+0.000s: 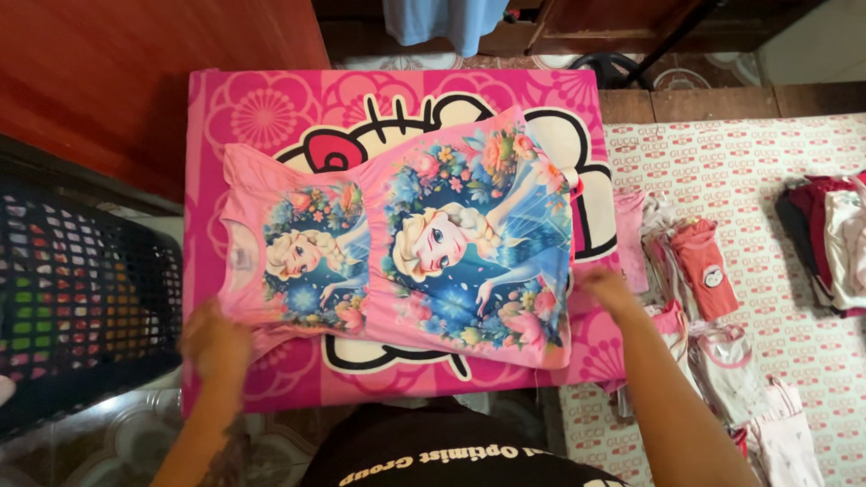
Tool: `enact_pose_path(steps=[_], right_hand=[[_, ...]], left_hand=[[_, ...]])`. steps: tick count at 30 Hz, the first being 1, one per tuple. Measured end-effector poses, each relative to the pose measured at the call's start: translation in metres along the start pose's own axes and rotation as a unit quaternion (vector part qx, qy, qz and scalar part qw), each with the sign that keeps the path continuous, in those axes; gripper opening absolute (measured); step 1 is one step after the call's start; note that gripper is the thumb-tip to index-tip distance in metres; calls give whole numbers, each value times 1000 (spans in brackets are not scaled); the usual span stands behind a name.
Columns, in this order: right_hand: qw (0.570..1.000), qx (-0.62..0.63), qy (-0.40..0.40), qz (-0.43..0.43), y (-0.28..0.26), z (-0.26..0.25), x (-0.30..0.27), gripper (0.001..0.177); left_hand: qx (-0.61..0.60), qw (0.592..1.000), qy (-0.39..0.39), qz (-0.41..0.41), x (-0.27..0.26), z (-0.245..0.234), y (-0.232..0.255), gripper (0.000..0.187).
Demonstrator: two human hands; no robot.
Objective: The person uses a lint roller to clean a polka dot top and a pink dress with character illustrations, then folds the dress into a small bundle.
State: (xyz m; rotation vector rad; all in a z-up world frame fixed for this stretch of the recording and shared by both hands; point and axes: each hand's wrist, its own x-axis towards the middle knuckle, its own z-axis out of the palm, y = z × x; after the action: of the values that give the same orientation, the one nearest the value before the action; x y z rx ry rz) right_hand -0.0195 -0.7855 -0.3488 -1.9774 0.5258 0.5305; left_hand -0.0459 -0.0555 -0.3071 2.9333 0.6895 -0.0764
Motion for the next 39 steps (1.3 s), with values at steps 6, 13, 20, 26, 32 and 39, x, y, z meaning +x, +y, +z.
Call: enact_pose_path(steps=[6, 13, 20, 26, 32, 39], right_hand=[[964, 124, 201, -118, -15, -6, 83, 34], [972, 227, -55, -35, -57, 0, 86, 41], [937, 322, -134, 34, -87, 11, 69, 38], [821, 567, -68, 1, -67, -36, 80, 25], [746, 623, 235, 2, -1, -84, 85, 19], [819, 564, 96, 43, 44, -19, 33, 3]], left_hand=[[-181, 910, -96, 361, -46, 24, 131, 54], [32, 900, -244, 358, -102, 24, 225, 79], [50, 922, -272, 271, -98, 18, 227, 113], [35, 947, -234, 217, -98, 28, 222, 133], [28, 948, -206, 240, -100, 37, 210, 130], [-41, 961, -22, 271, -69, 60, 154, 98]])
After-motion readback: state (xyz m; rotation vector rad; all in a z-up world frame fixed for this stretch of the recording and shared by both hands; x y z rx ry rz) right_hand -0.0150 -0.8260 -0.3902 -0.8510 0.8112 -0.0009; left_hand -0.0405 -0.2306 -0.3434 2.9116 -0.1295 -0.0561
